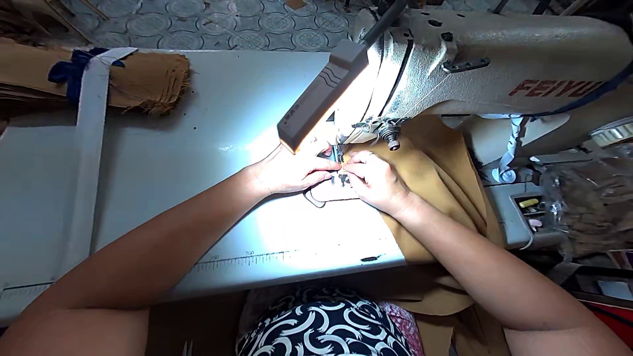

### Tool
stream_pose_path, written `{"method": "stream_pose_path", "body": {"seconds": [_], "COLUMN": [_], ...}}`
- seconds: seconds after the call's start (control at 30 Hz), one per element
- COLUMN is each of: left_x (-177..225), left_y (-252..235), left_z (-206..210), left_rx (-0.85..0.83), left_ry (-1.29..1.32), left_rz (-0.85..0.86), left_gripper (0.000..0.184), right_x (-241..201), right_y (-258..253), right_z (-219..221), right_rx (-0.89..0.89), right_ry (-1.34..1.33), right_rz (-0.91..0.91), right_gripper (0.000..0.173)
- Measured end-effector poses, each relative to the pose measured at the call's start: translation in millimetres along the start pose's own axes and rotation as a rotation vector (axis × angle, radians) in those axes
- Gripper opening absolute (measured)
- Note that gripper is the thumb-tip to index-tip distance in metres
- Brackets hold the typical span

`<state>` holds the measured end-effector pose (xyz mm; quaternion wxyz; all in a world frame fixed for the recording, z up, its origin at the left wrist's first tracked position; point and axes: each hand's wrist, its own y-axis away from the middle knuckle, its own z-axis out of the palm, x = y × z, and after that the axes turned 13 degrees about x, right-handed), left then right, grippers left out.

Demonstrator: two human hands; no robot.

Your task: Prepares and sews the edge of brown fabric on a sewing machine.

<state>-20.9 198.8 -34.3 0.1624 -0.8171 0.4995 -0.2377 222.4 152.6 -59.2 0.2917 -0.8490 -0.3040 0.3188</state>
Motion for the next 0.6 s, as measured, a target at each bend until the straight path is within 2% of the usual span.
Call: {"method": "stream_pose_path", "body": {"seconds": [0.1, 0.3, 0.43, 0.47, 0.53, 0.57, 0.6], "left_x": [0.6, -5.2, -16.3, -23.3, -43.3, -49.4, -52.9], "left_y": [1.6, 4.6, -11.8, -16.5, -25.6, -31.6, -37.1], "left_z": [-2.8, -10.6, -10.2, -7.2, 3.3, 6.3, 7.9], "left_rx": [0.016, 0.032, 0.057, 0.096, 0.195, 0.236, 0.269], "left_ry": [0.018, -0.032, -0.037, -0.055, -0.092, -0.107, -0.119], "left_rz": [0.0, 0.006, -0.005, 0.005, 0.05, 0.063, 0.06], "left_gripper": [0.038, 0.039, 0.038, 0.037, 0.035, 0.033, 0.031], "right_x": [9.1, 27.3, -8.9, -24.7, -54.4, -64.6, -69.2], "right_y": [-13.6, -24.0, -20.9, -11.4, 22.4, 44.4, 67.0], "right_z": [0.2, -0.2, -27.9, -41.6, -77.9, -100.2, -123.4], "right_rx": [-0.01, -0.072, -0.315, -0.347, -0.354, -0.408, -0.538], "right_ry": [-0.048, -0.092, 0.095, 0.06, -0.236, -0.461, -0.696], "right_rz": [0.04, 0.0, 0.073, 0.081, 0.125, 0.177, 0.246], "right_gripper": [0.018, 0.02, 0.028, 0.03, 0.029, 0.031, 0.035]}}
